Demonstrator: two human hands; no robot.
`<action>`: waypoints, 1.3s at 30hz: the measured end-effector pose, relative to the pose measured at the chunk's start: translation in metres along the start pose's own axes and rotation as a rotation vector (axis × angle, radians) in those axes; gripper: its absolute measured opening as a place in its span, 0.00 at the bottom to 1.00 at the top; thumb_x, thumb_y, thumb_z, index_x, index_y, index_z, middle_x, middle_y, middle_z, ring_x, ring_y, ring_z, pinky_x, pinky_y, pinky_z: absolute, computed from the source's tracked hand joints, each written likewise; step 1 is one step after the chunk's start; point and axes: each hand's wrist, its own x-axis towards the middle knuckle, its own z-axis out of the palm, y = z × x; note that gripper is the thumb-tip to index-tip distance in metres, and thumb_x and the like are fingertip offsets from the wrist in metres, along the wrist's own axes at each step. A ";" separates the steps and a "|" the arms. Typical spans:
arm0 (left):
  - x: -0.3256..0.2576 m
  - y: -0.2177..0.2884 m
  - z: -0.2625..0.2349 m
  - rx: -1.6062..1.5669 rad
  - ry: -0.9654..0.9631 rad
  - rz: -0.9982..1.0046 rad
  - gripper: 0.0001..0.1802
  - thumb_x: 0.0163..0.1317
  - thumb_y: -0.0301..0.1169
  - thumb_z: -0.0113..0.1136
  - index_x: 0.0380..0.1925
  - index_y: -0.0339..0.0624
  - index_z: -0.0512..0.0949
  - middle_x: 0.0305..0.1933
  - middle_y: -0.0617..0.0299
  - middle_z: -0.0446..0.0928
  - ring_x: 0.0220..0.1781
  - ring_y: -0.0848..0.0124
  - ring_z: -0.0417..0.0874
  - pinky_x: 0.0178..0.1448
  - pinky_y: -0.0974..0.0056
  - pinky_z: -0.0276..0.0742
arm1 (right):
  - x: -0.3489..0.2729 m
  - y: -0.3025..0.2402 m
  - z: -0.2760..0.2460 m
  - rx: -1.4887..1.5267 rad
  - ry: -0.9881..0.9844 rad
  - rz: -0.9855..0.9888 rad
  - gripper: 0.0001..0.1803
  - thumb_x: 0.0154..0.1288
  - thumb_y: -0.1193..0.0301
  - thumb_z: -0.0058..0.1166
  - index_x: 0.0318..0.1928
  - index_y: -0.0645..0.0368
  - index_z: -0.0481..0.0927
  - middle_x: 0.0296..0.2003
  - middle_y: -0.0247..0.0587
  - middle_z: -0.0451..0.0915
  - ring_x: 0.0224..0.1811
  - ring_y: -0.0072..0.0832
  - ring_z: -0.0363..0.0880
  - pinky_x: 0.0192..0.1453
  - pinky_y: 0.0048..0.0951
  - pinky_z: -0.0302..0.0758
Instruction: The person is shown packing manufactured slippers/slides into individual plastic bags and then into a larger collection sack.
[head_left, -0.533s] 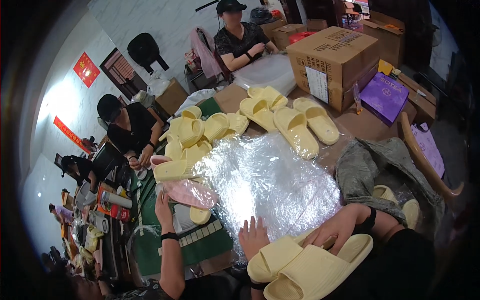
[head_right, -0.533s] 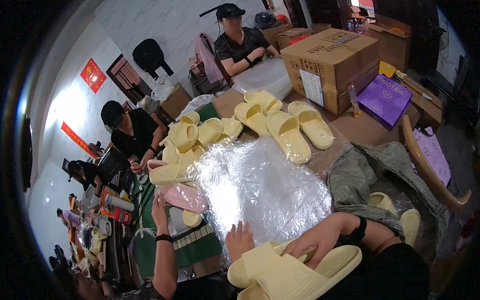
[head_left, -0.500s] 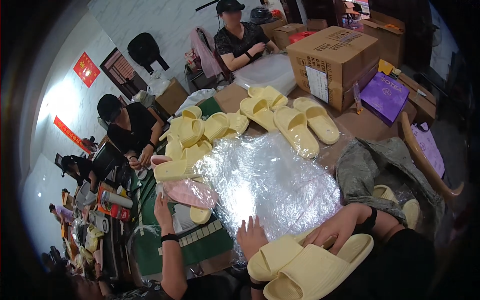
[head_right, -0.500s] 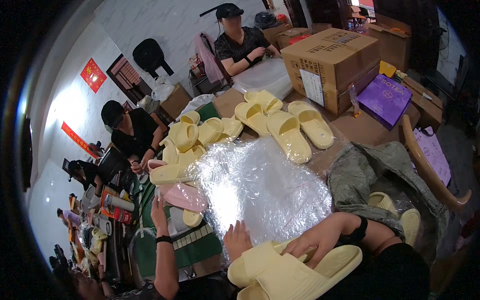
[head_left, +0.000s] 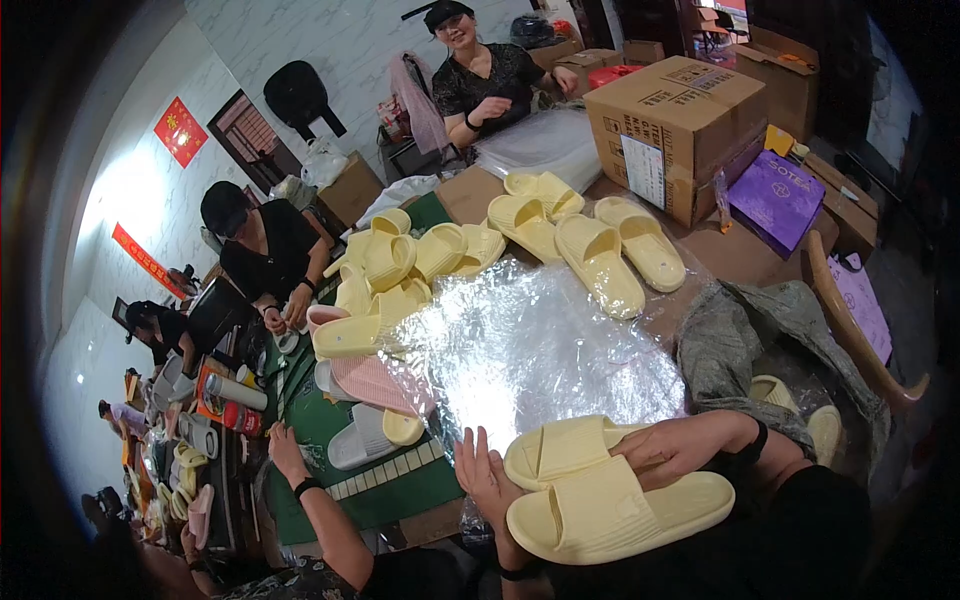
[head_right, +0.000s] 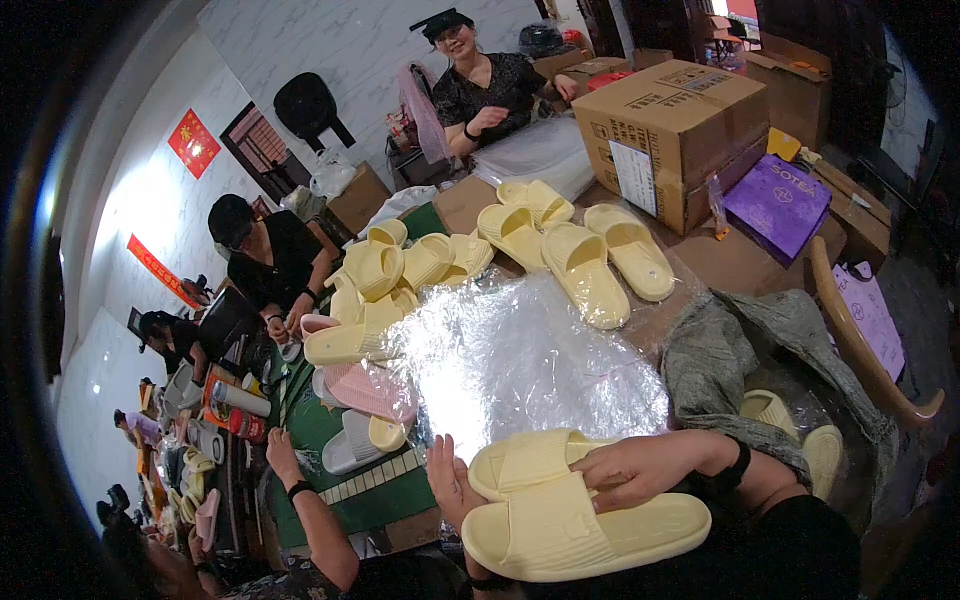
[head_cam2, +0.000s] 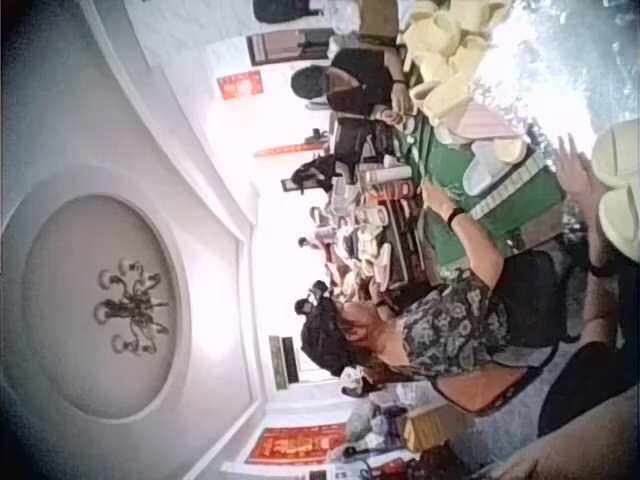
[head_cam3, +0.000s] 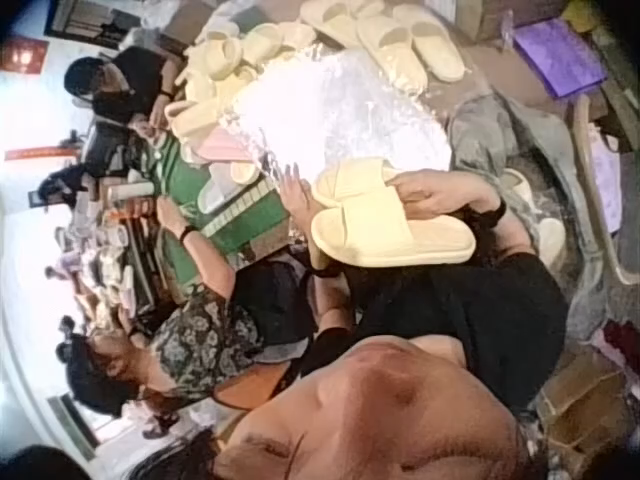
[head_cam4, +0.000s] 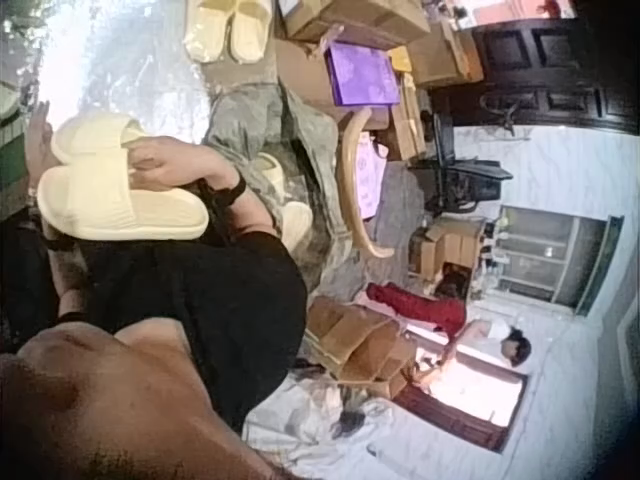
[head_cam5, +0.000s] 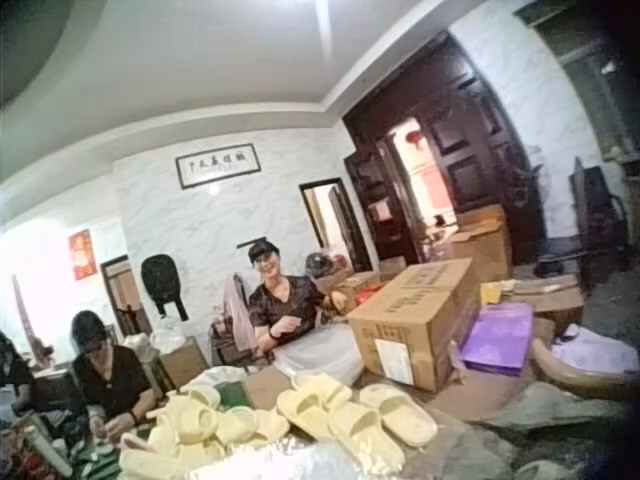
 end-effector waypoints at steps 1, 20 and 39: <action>0.000 -0.001 -0.001 0.002 0.004 -0.001 0.21 0.71 0.35 0.40 0.59 0.40 0.71 0.66 0.53 0.67 0.72 0.51 0.55 0.73 0.51 0.45 | 0.001 0.000 0.000 0.000 -0.004 -0.003 0.14 0.69 0.64 0.49 0.39 0.65 0.75 0.37 0.46 0.72 0.42 0.37 0.73 0.46 0.35 0.70; -0.021 0.058 0.004 0.238 -0.403 0.502 0.24 0.59 0.30 0.58 0.58 0.61 0.75 0.71 0.52 0.58 0.73 0.43 0.51 0.71 0.34 0.32 | 0.017 0.023 0.027 -0.984 0.354 0.359 0.22 0.61 0.59 0.53 0.44 0.67 0.75 0.54 0.57 0.70 0.58 0.50 0.67 0.57 0.49 0.65; -0.073 0.005 0.075 -0.981 -0.206 -0.594 0.45 0.60 0.13 0.47 0.72 0.42 0.35 0.65 0.39 0.61 0.62 0.57 0.69 0.61 0.61 0.69 | 0.094 0.084 0.003 -0.878 0.629 0.259 0.23 0.59 0.62 0.52 0.48 0.67 0.71 0.47 0.65 0.70 0.52 0.56 0.68 0.54 0.47 0.67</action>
